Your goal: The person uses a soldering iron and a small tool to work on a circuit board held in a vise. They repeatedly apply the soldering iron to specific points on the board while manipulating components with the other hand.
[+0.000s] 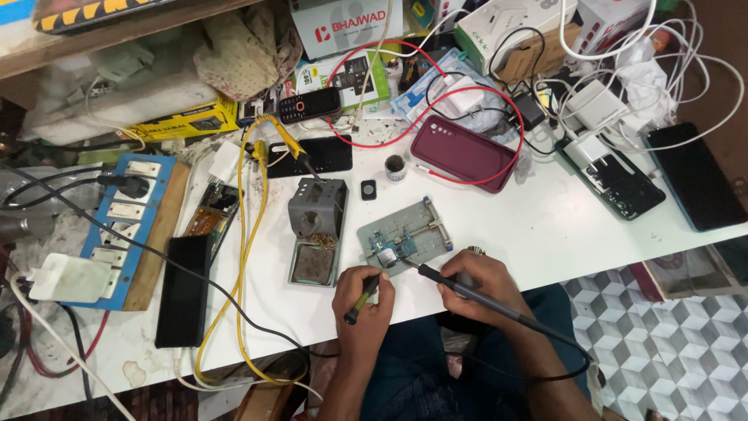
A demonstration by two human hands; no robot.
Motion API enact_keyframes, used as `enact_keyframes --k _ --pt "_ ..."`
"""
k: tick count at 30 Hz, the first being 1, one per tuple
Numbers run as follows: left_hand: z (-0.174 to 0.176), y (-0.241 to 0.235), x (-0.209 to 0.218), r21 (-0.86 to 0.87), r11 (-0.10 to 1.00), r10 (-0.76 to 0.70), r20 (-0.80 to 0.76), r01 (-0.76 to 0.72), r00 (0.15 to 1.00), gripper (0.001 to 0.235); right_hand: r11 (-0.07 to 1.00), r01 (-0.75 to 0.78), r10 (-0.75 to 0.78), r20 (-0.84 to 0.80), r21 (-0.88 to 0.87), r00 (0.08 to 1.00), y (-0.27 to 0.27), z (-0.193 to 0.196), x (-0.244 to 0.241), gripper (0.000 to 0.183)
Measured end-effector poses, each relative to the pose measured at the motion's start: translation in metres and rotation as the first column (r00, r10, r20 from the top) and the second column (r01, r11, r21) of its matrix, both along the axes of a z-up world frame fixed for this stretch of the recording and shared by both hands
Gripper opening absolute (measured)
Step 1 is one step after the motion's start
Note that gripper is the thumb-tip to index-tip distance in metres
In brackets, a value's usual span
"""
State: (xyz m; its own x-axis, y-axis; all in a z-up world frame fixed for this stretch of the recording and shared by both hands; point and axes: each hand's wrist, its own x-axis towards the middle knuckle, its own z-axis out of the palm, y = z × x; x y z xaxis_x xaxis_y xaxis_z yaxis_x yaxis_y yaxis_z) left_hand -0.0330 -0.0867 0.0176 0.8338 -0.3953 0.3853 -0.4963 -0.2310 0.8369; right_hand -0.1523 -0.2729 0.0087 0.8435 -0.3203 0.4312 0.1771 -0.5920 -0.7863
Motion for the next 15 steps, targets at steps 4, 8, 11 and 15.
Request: enact_keyframes --k 4,8,11,15 --pt "-0.0008 0.0005 0.0003 0.033 0.999 -0.004 -0.006 0.004 1.000 0.011 0.985 0.075 -0.043 -0.195 0.157 0.980 0.0003 -0.0006 -0.0003 0.022" --pt "-0.0021 0.0010 0.0011 0.020 1.000 -0.004 0.007 0.004 1.000 0.012 0.988 0.035 -0.017 -0.122 0.148 0.992 0.0007 -0.0006 0.0006 0.021" --pt "-0.0028 0.0020 0.0006 0.025 1.000 -0.006 0.001 0.006 1.000 0.012 0.993 0.027 -0.011 -0.138 0.117 0.990 -0.0005 -0.0001 0.0004 0.021" --pt "-0.0032 0.0014 0.0014 0.023 1.000 -0.009 -0.001 0.009 1.000 0.012 0.998 0.006 0.001 -0.099 0.068 0.995 -0.0012 0.0016 0.0000 0.021"
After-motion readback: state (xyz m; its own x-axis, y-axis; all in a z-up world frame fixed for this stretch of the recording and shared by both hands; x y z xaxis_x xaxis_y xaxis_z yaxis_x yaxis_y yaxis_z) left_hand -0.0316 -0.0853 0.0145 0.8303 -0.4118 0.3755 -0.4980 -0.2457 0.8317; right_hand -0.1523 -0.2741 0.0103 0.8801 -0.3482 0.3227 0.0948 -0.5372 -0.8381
